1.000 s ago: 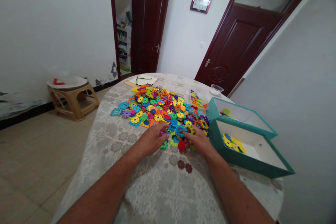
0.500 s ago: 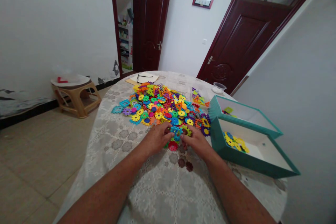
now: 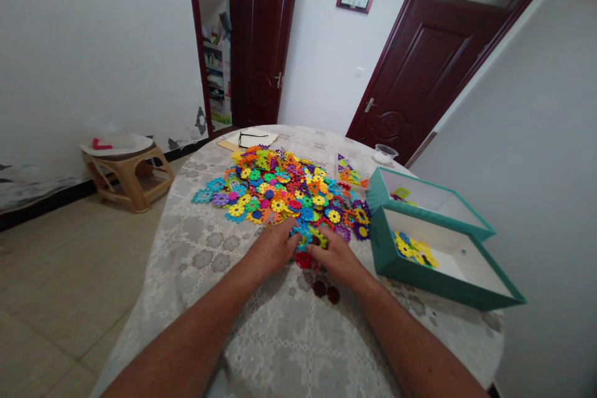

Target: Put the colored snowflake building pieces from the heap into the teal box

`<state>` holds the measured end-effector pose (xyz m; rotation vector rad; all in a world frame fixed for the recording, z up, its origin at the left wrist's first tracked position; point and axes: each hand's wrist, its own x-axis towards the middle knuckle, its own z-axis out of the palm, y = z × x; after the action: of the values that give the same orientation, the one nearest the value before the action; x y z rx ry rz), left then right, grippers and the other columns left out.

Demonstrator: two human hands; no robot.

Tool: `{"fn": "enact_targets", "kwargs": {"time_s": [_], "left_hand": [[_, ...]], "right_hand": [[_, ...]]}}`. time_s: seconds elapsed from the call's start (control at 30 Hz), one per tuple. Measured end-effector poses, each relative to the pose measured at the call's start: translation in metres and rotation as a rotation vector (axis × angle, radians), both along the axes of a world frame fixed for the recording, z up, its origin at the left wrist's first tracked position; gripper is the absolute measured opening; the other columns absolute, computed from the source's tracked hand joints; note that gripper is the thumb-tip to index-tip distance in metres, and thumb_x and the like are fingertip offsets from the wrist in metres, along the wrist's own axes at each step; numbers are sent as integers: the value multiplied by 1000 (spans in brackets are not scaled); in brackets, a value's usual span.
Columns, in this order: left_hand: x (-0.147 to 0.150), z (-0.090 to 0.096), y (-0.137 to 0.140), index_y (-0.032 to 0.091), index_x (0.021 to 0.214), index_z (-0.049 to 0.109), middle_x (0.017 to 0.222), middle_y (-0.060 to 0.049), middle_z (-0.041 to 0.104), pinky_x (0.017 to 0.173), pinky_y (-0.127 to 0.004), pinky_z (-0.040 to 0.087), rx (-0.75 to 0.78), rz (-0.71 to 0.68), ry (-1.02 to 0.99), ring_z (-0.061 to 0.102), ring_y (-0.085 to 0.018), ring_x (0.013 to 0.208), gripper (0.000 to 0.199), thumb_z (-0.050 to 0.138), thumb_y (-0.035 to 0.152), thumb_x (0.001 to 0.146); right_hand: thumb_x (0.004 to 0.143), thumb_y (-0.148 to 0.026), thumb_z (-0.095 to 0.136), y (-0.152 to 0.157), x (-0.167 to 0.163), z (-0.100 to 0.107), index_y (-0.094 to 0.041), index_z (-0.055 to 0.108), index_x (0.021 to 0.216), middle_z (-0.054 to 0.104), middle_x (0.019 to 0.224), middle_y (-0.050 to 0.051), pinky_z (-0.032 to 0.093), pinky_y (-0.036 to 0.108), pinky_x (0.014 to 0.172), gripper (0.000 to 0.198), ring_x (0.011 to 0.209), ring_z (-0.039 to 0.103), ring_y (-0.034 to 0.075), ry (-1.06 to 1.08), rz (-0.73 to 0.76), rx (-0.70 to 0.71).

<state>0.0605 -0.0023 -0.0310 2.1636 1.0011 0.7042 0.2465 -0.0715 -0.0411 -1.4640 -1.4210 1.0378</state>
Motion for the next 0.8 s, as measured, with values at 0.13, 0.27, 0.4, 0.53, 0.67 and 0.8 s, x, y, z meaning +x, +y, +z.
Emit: {"fn": "enact_targets", "kwargs": {"time_s": [0.13, 0.27, 0.4, 0.53, 0.67, 0.8], "left_hand": [[-6, 6, 1, 22, 92, 66, 87, -4, 71, 74, -30, 46, -71, -111, -32, 63, -21, 82, 20, 50, 34, 96], [-15, 4, -1, 23, 107, 71, 95, -5, 75, 80, -32, 53, -120, -233, -65, 66, -23, 87, 32, 43, 40, 101], [-24, -2, -1, 26, 126, 71, 120, -9, 76, 94, -36, 55, -77, -236, -67, 69, -27, 108, 40, 45, 44, 102], [-28, -3, 1, 26, 135, 68, 136, -10, 71, 98, -38, 54, -74, -229, -47, 67, -29, 116, 44, 48, 47, 101], [-27, 3, 1, 28, 128, 69, 119, -7, 75, 90, -34, 54, -87, -305, -22, 69, -26, 103, 40, 42, 47, 105], [-27, 9, 0, 24, 110, 66, 98, -5, 72, 80, -31, 50, -67, -310, 58, 66, -22, 87, 30, 43, 42, 104]], "right_hand": [[85, -28, 64, 0, 0, -5, -22, 63, 94, 63, 76, -3, 46, 22, 54, 11, 61, 56, 13, -36, -30, 60], [84, -24, 62, -3, 2, -6, -23, 61, 100, 63, 78, -4, 44, 21, 57, 16, 66, 56, 13, -69, -21, 70], [84, -27, 63, -6, 1, 0, -25, 58, 104, 63, 73, -6, 45, 22, 54, 20, 60, 58, 14, -15, 43, -14], [83, -30, 63, -8, -2, 3, -25, 56, 105, 61, 67, -7, 46, 23, 54, 24, 55, 58, 13, 141, 186, -150], [81, -22, 60, -12, -8, 5, -26, 55, 109, 59, 72, -8, 43, 21, 53, 28, 58, 56, 12, 57, 119, -71], [83, -22, 61, -16, -7, 9, -27, 56, 113, 62, 83, -6, 45, 21, 57, 30, 68, 58, 13, -12, 140, 11]]}}
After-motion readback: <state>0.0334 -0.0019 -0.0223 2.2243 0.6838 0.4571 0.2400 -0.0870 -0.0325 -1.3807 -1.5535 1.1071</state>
